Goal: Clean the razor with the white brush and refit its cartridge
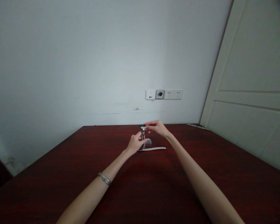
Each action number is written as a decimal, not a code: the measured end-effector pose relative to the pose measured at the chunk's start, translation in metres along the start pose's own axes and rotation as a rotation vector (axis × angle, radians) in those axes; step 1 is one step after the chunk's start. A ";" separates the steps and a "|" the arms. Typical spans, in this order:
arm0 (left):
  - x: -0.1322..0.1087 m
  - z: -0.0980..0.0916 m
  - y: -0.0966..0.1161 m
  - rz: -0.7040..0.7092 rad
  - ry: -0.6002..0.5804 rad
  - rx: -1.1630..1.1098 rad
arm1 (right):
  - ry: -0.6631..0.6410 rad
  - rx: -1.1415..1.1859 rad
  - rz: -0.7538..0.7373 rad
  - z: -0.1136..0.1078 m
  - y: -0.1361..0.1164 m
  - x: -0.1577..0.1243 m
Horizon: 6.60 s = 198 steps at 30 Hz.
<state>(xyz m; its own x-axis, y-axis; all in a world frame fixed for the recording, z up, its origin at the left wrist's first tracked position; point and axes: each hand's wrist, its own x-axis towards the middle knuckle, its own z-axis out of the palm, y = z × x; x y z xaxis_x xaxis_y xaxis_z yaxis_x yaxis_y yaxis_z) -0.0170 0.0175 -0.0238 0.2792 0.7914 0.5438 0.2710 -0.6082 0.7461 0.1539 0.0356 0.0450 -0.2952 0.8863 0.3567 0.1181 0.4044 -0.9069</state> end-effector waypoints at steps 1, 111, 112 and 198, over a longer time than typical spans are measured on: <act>0.000 -0.001 0.000 0.000 0.002 0.004 | -0.004 -0.006 -0.003 0.000 0.000 0.000; 0.000 0.001 0.001 0.012 0.099 -0.010 | 0.018 -0.115 -0.101 0.011 -0.015 -0.008; 0.000 0.002 0.001 0.008 0.100 -0.010 | 0.019 -0.124 -0.103 0.011 -0.015 -0.008; 0.003 -0.005 0.006 0.094 0.171 0.057 | 0.075 -0.101 -0.210 0.013 -0.009 -0.002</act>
<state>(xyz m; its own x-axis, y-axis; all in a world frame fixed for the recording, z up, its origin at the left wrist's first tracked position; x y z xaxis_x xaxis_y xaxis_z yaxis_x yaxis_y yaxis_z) -0.0187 0.0164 -0.0156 0.1469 0.7269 0.6709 0.3044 -0.6786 0.6685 0.1416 0.0272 0.0491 -0.2529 0.7932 0.5540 0.1569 0.5986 -0.7855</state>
